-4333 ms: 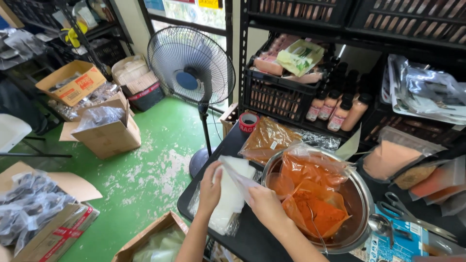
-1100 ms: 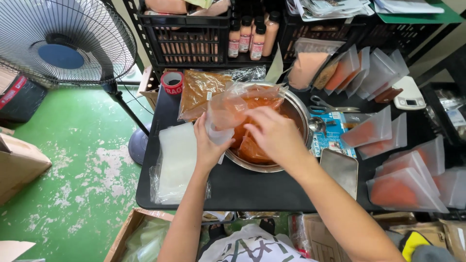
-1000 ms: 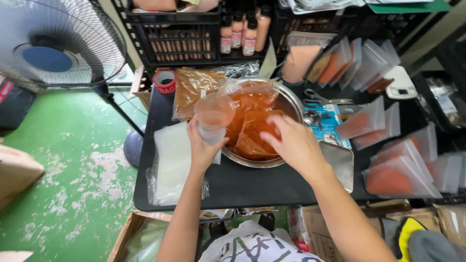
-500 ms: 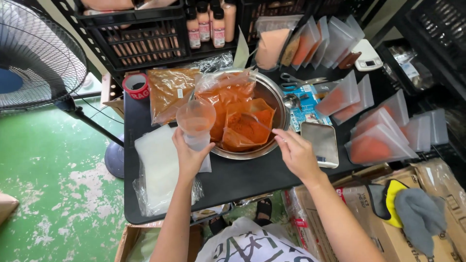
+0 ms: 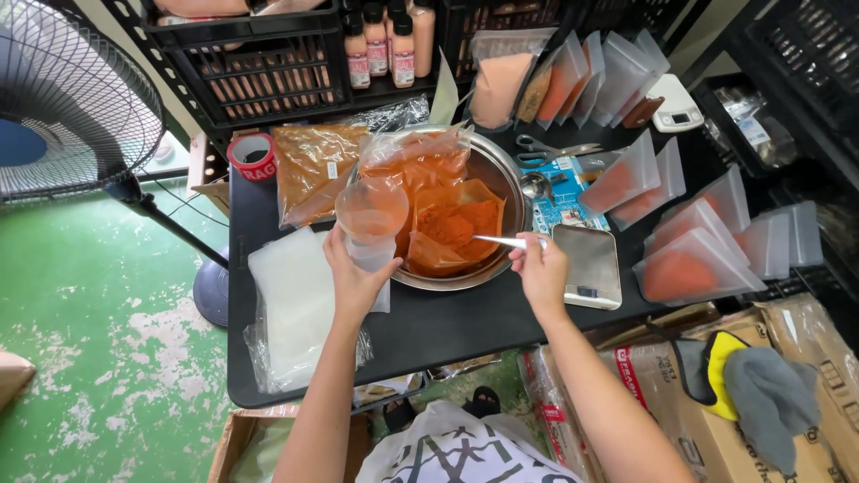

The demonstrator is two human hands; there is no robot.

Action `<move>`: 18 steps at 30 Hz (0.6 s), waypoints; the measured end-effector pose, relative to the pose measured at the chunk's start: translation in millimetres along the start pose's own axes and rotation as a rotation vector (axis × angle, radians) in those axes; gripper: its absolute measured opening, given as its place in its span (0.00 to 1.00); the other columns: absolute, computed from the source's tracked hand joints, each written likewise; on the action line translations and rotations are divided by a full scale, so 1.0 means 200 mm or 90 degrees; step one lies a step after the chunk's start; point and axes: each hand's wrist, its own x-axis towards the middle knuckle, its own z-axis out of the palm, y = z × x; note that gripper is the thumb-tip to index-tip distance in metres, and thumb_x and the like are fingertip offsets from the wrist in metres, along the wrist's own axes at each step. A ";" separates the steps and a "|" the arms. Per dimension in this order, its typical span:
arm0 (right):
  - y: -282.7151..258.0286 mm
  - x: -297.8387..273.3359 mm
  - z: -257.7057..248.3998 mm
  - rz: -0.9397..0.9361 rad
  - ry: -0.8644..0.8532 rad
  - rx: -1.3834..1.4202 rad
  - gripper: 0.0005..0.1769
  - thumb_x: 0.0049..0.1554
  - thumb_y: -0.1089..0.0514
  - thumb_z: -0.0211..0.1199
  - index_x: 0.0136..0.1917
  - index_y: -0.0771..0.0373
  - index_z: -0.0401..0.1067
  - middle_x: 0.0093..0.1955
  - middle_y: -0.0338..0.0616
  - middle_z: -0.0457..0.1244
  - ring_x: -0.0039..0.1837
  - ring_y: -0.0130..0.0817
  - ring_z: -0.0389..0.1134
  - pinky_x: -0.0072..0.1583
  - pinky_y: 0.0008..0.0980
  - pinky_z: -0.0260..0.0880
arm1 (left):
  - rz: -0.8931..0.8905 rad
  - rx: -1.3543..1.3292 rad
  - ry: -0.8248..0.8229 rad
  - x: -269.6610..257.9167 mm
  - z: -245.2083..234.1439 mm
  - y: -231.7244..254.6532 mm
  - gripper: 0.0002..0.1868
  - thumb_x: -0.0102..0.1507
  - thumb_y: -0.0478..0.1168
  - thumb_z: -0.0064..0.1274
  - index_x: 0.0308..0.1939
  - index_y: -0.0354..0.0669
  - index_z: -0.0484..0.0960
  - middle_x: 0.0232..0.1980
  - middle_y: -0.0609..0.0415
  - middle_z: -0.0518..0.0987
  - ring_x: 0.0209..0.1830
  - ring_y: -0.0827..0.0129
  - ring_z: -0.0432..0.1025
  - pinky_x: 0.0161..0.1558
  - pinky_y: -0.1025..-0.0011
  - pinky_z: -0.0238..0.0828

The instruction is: Scooping orange powder from a large bowl into small plastic bags using a spoon and a small cup, then weighing them.

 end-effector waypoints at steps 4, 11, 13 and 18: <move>-0.05 0.11 -0.10 0.040 0.002 0.047 0.14 0.67 0.61 0.49 0.49 0.66 0.76 0.31 0.49 0.67 0.28 0.28 0.66 0.30 0.23 0.68 | 0.021 0.001 0.024 -0.03 0.03 -0.01 0.65 0.46 0.42 0.79 0.79 0.45 0.50 0.76 0.40 0.48 0.79 0.36 0.43 0.72 0.34 0.46; -0.09 0.32 -0.22 0.067 -0.036 0.157 0.14 0.67 0.62 0.48 0.48 0.69 0.74 0.29 0.51 0.64 0.25 0.27 0.60 0.26 0.20 0.56 | 0.004 0.039 0.054 -0.07 0.11 -0.06 0.65 0.45 0.41 0.78 0.79 0.47 0.50 0.76 0.40 0.48 0.78 0.36 0.44 0.72 0.38 0.49; -0.11 0.37 -0.24 0.064 -0.053 0.160 0.14 0.67 0.62 0.49 0.48 0.69 0.74 0.28 0.52 0.64 0.25 0.27 0.59 0.26 0.21 0.55 | 0.007 0.049 0.066 -0.08 0.13 -0.08 0.66 0.45 0.41 0.78 0.79 0.46 0.50 0.75 0.39 0.48 0.78 0.35 0.44 0.72 0.37 0.50; -0.21 0.52 -0.28 0.029 -0.097 0.155 0.14 0.67 0.60 0.50 0.48 0.68 0.75 0.28 0.51 0.64 0.24 0.27 0.59 0.25 0.19 0.54 | 0.023 0.093 0.061 -0.07 0.18 -0.10 0.66 0.45 0.41 0.79 0.79 0.46 0.49 0.74 0.40 0.50 0.77 0.37 0.46 0.72 0.42 0.53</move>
